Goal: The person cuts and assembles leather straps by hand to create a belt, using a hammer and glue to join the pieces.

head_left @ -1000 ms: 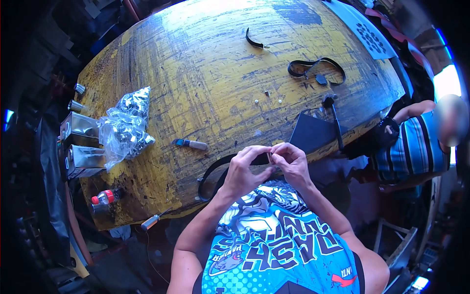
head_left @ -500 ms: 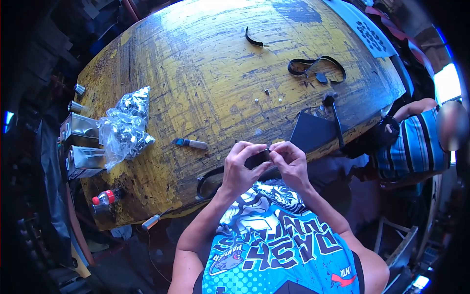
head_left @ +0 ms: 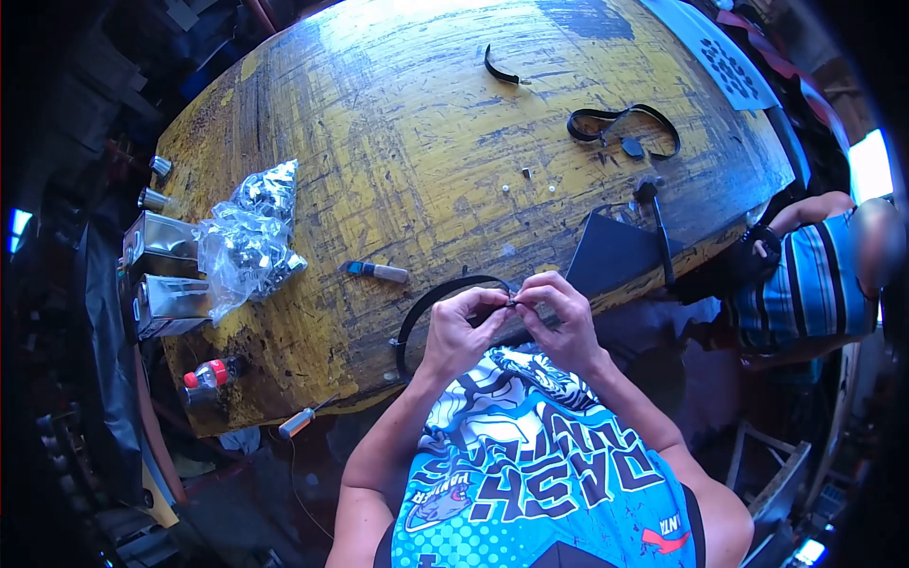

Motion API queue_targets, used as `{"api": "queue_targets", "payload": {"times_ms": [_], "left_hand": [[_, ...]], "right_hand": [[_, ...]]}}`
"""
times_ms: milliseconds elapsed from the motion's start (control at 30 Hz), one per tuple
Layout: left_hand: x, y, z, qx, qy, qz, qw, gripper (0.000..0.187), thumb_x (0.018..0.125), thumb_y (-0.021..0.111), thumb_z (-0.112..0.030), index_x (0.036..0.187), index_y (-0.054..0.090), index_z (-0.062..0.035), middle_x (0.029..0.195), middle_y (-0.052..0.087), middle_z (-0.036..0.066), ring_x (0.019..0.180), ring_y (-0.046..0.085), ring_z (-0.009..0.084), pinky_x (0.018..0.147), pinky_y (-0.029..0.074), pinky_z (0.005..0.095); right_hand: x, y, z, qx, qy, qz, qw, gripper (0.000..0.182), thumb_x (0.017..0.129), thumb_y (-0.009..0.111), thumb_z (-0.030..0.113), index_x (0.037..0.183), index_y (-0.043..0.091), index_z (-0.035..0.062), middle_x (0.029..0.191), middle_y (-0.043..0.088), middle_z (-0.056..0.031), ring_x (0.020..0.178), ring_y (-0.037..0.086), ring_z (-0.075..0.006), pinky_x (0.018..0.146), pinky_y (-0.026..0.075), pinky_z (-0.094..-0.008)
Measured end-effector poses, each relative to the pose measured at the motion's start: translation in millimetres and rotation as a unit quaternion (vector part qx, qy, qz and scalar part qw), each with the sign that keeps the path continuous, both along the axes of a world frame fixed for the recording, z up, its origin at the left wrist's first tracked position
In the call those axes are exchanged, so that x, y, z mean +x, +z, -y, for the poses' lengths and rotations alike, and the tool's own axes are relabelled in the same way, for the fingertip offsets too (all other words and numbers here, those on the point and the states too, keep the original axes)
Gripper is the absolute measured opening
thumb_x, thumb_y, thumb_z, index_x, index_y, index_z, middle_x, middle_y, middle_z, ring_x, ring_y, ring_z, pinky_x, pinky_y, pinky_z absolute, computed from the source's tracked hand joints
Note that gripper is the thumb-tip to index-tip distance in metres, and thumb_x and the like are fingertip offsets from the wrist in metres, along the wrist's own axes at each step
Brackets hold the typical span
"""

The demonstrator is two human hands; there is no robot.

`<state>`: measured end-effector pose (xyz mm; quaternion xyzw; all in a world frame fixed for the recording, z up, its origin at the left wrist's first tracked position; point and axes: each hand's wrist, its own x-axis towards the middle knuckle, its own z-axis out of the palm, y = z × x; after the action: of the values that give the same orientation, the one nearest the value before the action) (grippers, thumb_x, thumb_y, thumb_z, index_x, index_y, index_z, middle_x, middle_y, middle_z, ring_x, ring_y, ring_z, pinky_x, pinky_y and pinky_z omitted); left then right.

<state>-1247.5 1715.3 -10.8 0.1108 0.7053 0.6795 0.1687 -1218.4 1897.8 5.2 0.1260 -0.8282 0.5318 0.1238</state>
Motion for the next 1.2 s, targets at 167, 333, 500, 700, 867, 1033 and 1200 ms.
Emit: {"api": "queue_targets", "payload": {"times_ms": [167, 333, 500, 700, 867, 1033, 1200], "left_hand": [[2.7, 15.5, -4.9, -0.062, 0.026, -0.109, 0.992, 0.022, 0.083, 0.075, -0.003, 0.103, 0.067, 0.0023, 0.096, 0.072, 0.012, 0.088, 0.070, 0.0145, 0.079, 0.056, 0.0271], [3.2, 13.8, -11.2, -0.098, 0.039, -0.225, 0.969, 0.030, 0.077, 0.080, -0.006, 0.104, 0.066, -0.0015, 0.094, 0.072, 0.013, 0.086, 0.072, 0.0212, 0.076, 0.057, 0.0311], [3.8, 7.7, -11.4, -0.157, 0.052, -0.322, 0.932, 0.039, 0.072, 0.085, -0.009, 0.106, 0.066, -0.0032, 0.093, 0.071, 0.013, 0.087, 0.072, 0.0273, 0.076, 0.058, 0.0342], [4.2, 2.1, -15.1, -0.089, 0.080, -0.267, 0.956, 0.039, 0.074, 0.084, -0.008, 0.108, 0.064, -0.0047, 0.092, 0.071, 0.013, 0.085, 0.072, 0.0221, 0.075, 0.057, 0.0333], [-0.1, -4.0, -11.1, -0.085, 0.070, -0.257, 0.960, 0.037, 0.076, 0.084, -0.010, 0.106, 0.063, -0.0037, 0.089, 0.071, 0.011, 0.084, 0.071, 0.0190, 0.075, 0.056, 0.0307], [-4.7, -2.6, -2.4, -0.091, 0.067, -0.247, 0.962, 0.034, 0.077, 0.084, -0.010, 0.103, 0.064, -0.0034, 0.085, 0.070, 0.009, 0.081, 0.070, 0.0158, 0.076, 0.055, 0.0285], [-10.8, -4.8, 5.2, -0.093, 0.049, -0.234, 0.967, 0.032, 0.077, 0.084, -0.009, 0.102, 0.065, -0.0023, 0.083, 0.070, 0.007, 0.081, 0.069, 0.0143, 0.076, 0.055, 0.0284]], "right_hand": [[-1.9, 1.8, -5.7, -0.010, -0.002, 0.030, 1.000, 0.009, 0.086, 0.068, 0.002, 0.090, 0.062, -0.0032, 0.094, 0.067, -0.0151, 0.086, 0.069, -0.0262, 0.074, 0.055, -0.0338], [2.2, -7.1, -3.5, -0.096, -0.057, 0.131, 0.985, 0.010, 0.089, 0.066, 0.004, 0.089, 0.061, -0.0049, 0.091, 0.070, -0.0161, 0.081, 0.072, -0.0221, 0.075, 0.057, -0.0318], [1.7, 0.7, 0.1, -0.098, -0.039, 0.126, 0.986, 0.011, 0.089, 0.065, 0.005, 0.090, 0.060, -0.0057, 0.089, 0.070, -0.0147, 0.081, 0.071, -0.0189, 0.075, 0.057, -0.0304], [-3.2, 6.0, 5.2, -0.193, -0.068, 0.146, 0.968, 0.010, 0.091, 0.063, 0.005, 0.090, 0.059, -0.0043, 0.087, 0.068, -0.0104, 0.079, 0.067, -0.0132, 0.072, 0.056, -0.0270], [-17.5, 14.2, -12.2, -0.214, -0.121, 0.179, 0.953, 0.009, 0.093, 0.061, 0.006, 0.090, 0.057, -0.0014, 0.081, 0.065, -0.0058, 0.071, 0.063, -0.0068, 0.064, 0.054, -0.0224], [-39.1, 19.5, -58.5, -0.194, -0.121, 0.159, 0.960, 0.012, 0.094, 0.062, 0.007, 0.088, 0.057, -0.0018, 0.074, 0.064, -0.0059, 0.062, 0.063, -0.0092, 0.059, 0.055, -0.0233], [-51.9, 37.0, -100.7, -0.162, -0.158, 0.141, 0.964, 0.011, 0.094, 0.062, 0.005, 0.086, 0.059, -0.0010, 0.072, 0.063, -0.0065, 0.061, 0.063, -0.0115, 0.058, 0.055, -0.0253]]}}
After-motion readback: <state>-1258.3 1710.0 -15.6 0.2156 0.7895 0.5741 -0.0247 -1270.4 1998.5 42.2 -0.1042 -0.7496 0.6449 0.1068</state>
